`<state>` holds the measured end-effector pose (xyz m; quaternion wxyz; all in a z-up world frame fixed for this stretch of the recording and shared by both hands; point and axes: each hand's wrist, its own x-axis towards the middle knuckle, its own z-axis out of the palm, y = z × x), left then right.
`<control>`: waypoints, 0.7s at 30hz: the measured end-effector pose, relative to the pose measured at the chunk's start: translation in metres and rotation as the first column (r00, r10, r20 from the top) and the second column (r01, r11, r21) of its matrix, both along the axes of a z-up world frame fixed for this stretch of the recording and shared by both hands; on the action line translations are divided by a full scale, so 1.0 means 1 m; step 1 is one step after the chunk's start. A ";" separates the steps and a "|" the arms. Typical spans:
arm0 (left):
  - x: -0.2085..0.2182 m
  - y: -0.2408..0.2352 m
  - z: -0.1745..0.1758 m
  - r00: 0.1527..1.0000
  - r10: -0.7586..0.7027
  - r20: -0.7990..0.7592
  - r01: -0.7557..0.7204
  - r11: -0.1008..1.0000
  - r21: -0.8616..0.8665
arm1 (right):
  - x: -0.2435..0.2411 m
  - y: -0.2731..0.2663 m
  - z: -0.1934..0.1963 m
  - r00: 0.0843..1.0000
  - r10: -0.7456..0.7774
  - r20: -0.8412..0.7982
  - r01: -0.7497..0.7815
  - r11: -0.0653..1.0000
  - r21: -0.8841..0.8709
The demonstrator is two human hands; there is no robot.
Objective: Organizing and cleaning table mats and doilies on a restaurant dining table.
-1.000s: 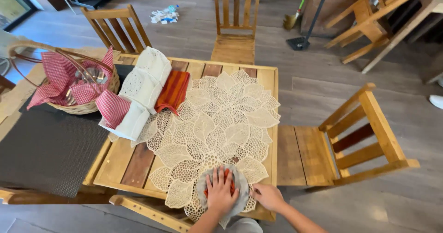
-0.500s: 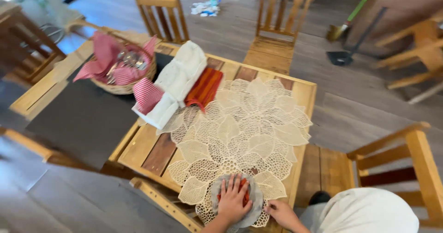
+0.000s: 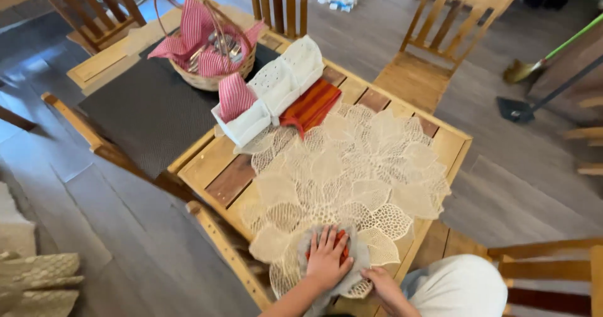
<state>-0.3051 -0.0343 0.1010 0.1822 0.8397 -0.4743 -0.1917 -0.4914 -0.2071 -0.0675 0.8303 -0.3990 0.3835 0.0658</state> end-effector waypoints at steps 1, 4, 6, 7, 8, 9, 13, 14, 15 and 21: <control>0.003 -0.009 0.000 0.995 0.035 -0.093 -0.035 0.999 0.005 | -0.001 -0.029 -0.013 0.997 0.057 0.055 -0.048 0.989 -0.143; 0.019 0.001 0.030 0.996 -0.044 -0.074 0.052 0.992 0.116 | -0.011 -0.050 0.046 0.979 0.175 -0.104 -0.195 0.954 -0.229; 0.039 0.004 -0.021 0.945 0.037 0.324 0.014 0.988 -0.152 | -0.014 -0.049 0.071 0.979 0.163 -0.123 -0.185 0.961 -0.205; 0.049 0.004 -0.046 0.743 0.227 0.630 0.072 0.908 -0.412 | -0.015 -0.050 0.083 0.978 0.156 -0.141 -0.181 0.966 -0.184; 0.060 0.002 -0.002 0.747 0.220 0.628 0.077 0.909 -0.410 | -0.018 -0.048 0.076 0.978 0.149 -0.144 -0.174 0.968 -0.181; 0.071 0.000 0.042 0.907 0.115 0.406 -0.145 0.988 0.044 | -0.020 -0.046 0.068 0.982 0.132 -0.133 -0.154 0.973 -0.172; 0.109 -0.017 0.030 0.943 0.260 0.207 -0.327 0.839 0.435 | -0.021 -0.040 0.062 0.979 0.128 -0.157 -0.156 0.972 -0.178; 0.104 -0.019 0.012 0.944 0.257 0.206 -0.324 0.837 0.441 | -0.020 -0.040 0.069 0.979 0.127 -0.159 -0.154 0.973 -0.172; 0.098 -0.021 -0.007 0.910 0.212 0.357 -0.302 0.928 0.217 | -0.018 -0.039 0.077 0.978 0.134 -0.158 -0.155 0.979 -0.131; 0.075 0.034 -0.020 0.751 -0.040 0.659 0.289 0.917 -0.274 | -0.016 -0.052 0.087 0.989 0.096 -0.115 -0.088 0.993 0.074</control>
